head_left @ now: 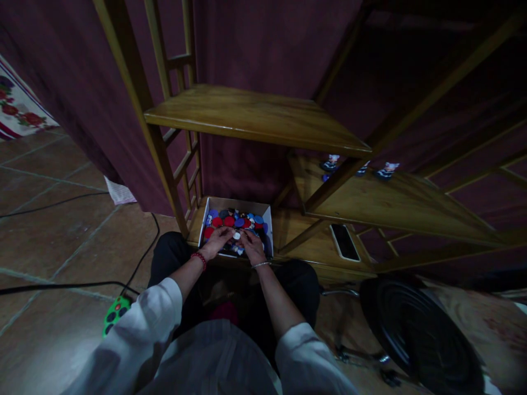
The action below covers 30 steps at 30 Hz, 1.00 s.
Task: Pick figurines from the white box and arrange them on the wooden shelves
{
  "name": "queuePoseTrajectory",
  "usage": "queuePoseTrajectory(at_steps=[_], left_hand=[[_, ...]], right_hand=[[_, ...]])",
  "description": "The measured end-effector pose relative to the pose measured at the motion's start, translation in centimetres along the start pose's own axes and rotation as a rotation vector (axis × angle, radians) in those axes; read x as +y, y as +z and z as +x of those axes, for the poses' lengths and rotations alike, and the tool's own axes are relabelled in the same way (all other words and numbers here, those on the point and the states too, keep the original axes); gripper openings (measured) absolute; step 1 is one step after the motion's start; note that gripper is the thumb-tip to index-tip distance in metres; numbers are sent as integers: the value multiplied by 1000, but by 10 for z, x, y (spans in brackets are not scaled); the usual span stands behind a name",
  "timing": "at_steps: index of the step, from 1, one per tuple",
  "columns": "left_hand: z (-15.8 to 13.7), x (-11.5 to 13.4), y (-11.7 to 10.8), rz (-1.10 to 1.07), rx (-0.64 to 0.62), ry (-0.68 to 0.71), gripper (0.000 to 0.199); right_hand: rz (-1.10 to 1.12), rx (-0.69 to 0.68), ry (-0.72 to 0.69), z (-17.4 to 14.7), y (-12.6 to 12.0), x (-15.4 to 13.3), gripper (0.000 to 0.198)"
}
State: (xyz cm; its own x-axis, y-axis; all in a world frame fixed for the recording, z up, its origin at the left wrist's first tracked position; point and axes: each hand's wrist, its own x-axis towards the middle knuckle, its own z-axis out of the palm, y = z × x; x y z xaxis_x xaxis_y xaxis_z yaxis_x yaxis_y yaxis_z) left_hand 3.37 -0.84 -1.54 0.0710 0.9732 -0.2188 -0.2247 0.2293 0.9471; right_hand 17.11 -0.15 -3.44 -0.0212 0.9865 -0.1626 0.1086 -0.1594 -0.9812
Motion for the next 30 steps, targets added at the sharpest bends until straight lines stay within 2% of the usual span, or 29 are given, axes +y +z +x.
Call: queuePoseTrajectory(at_steps=[9,21,30], left_hand=[[-4,5,0,24,13,-22,40],[-1,2,-3,-18,-49,2,39],[0,2,-2,-30,-10,-29,34]], right_hand=[[-1,13,-15,-3,1,-5,40],[48,19,-11,-2,1,1,43],[43,6,-13,-2,2,2,43]])
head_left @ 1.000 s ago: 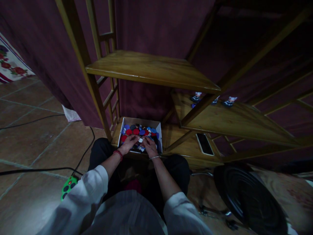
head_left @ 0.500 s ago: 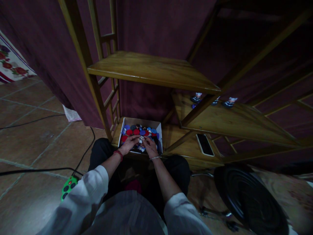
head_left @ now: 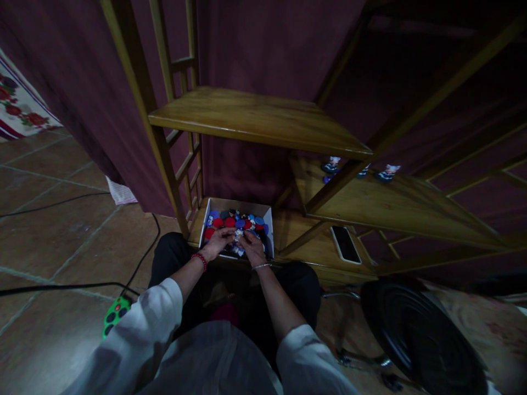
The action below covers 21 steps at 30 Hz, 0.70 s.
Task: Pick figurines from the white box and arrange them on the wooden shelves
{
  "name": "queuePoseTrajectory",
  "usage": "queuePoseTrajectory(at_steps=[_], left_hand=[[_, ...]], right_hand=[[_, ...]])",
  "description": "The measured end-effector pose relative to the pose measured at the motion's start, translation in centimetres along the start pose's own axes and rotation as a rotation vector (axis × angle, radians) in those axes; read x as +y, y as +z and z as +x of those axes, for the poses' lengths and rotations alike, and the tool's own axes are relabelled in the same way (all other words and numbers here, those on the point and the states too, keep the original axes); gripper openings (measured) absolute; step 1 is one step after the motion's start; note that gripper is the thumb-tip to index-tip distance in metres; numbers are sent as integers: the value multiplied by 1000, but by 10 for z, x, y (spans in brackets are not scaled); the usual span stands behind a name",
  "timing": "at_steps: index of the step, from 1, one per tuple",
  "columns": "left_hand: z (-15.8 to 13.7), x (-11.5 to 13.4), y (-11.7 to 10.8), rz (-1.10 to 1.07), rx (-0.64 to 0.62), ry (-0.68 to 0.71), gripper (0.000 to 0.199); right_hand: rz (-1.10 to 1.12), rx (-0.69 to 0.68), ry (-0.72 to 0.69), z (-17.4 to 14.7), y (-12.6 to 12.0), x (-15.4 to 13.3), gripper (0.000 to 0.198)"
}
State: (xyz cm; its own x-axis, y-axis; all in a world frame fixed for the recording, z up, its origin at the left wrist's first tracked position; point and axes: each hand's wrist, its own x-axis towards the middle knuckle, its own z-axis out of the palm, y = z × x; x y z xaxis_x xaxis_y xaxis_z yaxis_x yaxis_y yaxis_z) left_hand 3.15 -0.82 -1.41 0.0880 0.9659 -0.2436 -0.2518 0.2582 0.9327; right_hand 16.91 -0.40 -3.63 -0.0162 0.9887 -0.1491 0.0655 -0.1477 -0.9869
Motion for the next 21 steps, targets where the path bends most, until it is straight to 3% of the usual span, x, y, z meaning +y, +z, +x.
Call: queuePoseTrajectory(at_steps=[12,21], left_hand=[[-1,-1,2,34,31,22,30],[1,-6,4,212,67,33,18]], right_hand=[[12,13,-39,-2,3,-1,42],[-219,19,-135,-1,-2,0,34]])
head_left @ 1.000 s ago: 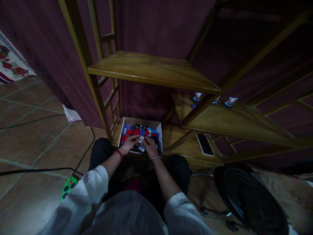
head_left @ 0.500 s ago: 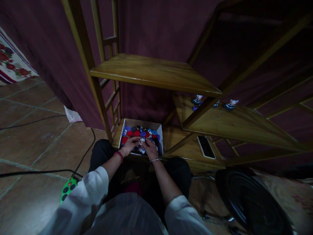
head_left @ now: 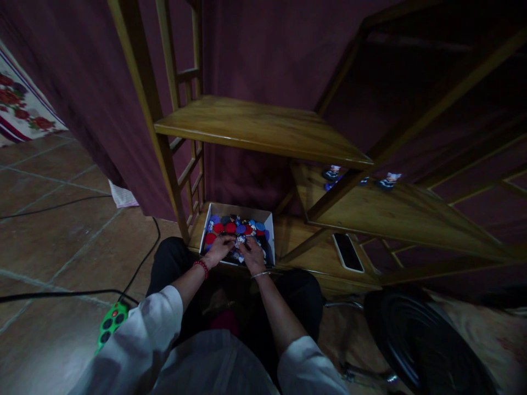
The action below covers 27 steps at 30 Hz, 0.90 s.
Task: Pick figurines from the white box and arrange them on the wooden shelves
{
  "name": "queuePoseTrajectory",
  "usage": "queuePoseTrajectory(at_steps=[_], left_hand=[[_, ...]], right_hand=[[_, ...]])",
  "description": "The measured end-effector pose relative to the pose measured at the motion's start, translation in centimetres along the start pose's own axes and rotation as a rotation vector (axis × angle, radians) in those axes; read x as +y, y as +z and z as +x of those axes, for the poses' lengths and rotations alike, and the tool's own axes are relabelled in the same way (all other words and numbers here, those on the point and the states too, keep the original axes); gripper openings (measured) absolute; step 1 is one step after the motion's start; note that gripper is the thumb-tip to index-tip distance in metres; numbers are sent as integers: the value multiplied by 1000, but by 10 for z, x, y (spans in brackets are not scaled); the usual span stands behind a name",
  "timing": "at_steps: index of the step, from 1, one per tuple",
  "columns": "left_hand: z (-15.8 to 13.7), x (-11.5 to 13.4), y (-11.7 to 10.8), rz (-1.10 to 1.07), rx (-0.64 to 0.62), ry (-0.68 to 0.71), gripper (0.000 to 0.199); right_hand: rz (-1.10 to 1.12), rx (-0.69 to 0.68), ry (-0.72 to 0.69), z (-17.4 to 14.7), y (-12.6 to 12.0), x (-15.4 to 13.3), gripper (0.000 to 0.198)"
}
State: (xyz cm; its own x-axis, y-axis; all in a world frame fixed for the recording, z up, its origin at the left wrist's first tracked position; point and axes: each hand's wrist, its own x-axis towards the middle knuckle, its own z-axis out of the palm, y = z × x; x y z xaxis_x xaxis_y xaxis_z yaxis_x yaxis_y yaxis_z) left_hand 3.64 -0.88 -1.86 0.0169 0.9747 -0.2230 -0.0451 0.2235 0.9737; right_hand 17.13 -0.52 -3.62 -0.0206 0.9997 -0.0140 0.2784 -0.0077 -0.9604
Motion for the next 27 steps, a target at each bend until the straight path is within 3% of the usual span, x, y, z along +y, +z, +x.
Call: queuePoseTrajectory(at_steps=[9,14,22,27], left_hand=[[4,-7,0,46,27,12,17],[12,-11,1,126,134,0,19],[15,3,0,400,294,173,23],[21,9,-5,734,374,195,29]], right_hand=[[-20,16,-4,-3,-2,-3,41],[-35,31,14,-3,-1,-6,43],[-71,52,-5,-4,-1,-14,42],[38,25,45,-4,2,-10,45]])
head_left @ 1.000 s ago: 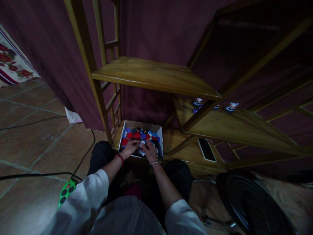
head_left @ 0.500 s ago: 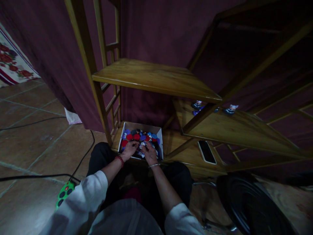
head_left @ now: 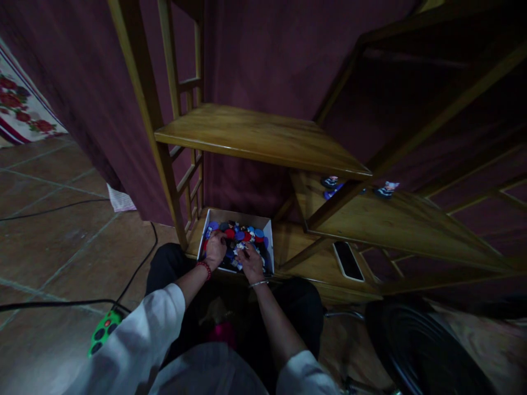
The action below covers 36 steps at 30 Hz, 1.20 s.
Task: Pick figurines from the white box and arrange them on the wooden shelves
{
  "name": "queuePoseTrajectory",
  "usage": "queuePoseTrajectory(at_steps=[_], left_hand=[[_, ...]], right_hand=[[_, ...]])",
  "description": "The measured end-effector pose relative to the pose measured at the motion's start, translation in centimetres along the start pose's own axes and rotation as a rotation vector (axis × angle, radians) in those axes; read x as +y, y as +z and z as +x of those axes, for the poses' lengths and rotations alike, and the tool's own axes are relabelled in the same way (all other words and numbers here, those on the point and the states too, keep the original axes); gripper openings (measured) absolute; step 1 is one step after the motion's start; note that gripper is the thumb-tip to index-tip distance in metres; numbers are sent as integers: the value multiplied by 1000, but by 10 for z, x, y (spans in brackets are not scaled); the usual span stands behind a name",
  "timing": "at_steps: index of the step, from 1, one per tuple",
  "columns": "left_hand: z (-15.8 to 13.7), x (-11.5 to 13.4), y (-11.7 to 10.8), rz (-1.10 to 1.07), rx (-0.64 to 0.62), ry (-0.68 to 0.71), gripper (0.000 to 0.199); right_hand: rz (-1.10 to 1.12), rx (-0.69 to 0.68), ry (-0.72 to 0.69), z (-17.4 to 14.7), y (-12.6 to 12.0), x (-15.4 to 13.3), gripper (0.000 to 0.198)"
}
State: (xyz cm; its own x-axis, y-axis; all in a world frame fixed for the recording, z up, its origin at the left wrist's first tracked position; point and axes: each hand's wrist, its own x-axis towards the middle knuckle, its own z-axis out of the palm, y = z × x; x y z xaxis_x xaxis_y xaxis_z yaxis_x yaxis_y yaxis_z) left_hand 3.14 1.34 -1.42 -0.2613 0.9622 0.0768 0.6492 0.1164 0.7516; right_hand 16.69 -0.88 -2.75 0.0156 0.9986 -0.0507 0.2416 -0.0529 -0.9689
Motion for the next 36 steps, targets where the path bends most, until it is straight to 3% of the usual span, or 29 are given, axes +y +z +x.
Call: queuePoseTrajectory(at_steps=[11,22,28,36], left_hand=[[23,-11,7,194,-90,-11,34],[40,-13,7,165,-245,31,49],[50,-17,10,159,-320,78,48],[55,-16,14,193,-315,-13,39]], right_hand=[[-27,4,-30,0,0,5,42],[10,8,-21,-3,0,1,44],[-12,29,-48,-4,0,-1,40],[-57,37,-91,-3,-1,3,41]])
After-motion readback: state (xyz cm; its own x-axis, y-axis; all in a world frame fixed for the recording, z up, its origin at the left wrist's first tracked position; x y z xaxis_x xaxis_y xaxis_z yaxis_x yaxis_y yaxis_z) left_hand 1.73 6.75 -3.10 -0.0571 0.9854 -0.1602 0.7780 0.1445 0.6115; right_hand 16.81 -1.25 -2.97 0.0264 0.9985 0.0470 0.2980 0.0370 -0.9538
